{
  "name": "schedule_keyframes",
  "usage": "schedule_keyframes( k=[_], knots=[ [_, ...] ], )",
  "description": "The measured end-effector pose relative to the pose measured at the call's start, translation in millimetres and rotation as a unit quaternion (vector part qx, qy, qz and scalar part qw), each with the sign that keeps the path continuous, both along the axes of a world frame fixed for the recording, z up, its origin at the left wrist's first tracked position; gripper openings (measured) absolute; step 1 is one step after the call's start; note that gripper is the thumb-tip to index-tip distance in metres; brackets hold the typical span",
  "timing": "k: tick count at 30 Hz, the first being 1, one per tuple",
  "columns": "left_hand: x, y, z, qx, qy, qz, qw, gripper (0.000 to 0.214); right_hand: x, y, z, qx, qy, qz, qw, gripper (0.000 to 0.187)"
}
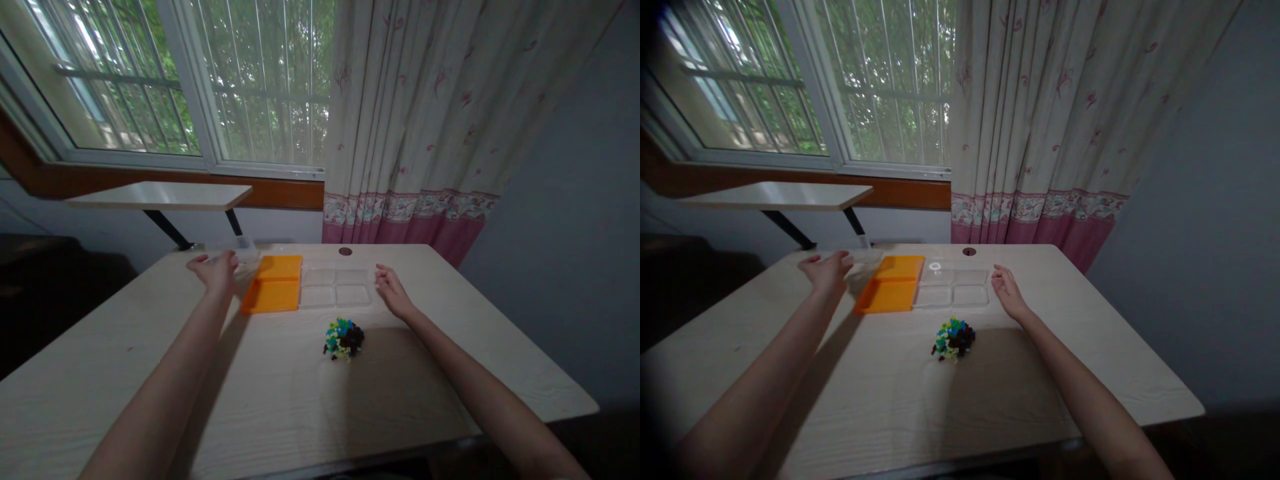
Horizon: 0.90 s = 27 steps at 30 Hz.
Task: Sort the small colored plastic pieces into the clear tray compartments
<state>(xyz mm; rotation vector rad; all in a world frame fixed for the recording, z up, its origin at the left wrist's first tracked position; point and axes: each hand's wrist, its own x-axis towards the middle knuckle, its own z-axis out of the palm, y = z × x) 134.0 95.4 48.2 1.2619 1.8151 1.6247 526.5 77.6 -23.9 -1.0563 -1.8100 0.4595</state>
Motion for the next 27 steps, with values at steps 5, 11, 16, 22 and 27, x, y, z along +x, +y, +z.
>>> schedule_keyframes(
  k=[5, 11, 16, 22, 27],
  knots=[
    [91, -36, 0.0, -0.011, -0.201, -0.167, 0.965, 0.048, -32, -32, 12.6, 0.088, -0.034, 0.028, 0.995, 0.037],
    [144, -83, -29.8, -0.018, -0.227, -0.365, 0.903, 0.058, -60, -58, 14.3, 0.138, -0.131, 0.081, 0.978, 0.054],
    [132, -88, -39.6, 0.002, -0.194, -0.444, 0.875, 0.079, -56, -61, 17.3, 0.139, -0.118, 0.098, 0.978, 0.04],
    [134, -89, -40.5, 0.041, -0.145, -0.359, 0.921, 0.068, -71, -70, 21.9, 0.17, -0.064, 0.048, 0.982, 0.036],
    [137, -94, -40.5, 0.087, -0.137, -0.318, 0.934, 0.062, -82, -78, 23.9, 0.182, -0.068, 0.048, 0.98, 0.033]
  ],
)
